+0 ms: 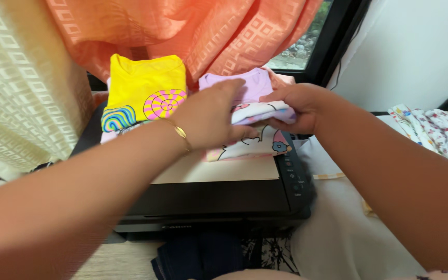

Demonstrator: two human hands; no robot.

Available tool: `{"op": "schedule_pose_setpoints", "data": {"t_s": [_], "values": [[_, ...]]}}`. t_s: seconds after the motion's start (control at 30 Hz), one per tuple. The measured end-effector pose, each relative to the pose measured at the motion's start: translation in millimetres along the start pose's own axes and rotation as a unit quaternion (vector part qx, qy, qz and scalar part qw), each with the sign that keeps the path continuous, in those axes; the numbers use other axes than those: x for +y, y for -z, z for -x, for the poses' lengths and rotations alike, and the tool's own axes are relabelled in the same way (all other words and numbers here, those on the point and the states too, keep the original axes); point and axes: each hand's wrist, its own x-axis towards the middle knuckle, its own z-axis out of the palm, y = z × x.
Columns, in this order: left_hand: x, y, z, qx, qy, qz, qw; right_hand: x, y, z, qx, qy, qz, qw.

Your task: The person folds several small garments including pink shorts, a white top with a duck graphic, and yellow checkered shorts. They then stack multiple folded shirts and shorts on a printer surface, arranging them into neat piles.

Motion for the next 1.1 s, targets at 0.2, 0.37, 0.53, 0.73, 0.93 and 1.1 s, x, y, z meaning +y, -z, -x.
{"op": "schedule_pose_setpoints", "data": {"t_s": [0.2,0.37,0.53,0.73,0.93,1.1], "values": [[5,-12,-10,-0.057,0.114,0.009,0.992,10,18,33,0.167,0.042,0.114,0.979],[2,-3,-14,-0.033,0.12,0.039,0.991,43,11,77,0.179,0.128,0.508,0.833],[7,-25,-6,-0.009,0.061,-0.085,0.995,72,1,89,0.132,0.417,0.669,0.602],[12,-29,4,-0.011,0.0,-0.004,1.0,49,-2,84,0.138,0.347,0.574,0.728],[16,-17,0,-0.109,0.087,-0.026,0.99,32,-16,79,0.181,0.282,0.493,0.803],[10,-26,-2,-0.059,0.049,-0.09,0.993,32,-8,70,0.145,0.329,0.41,0.838]]}}
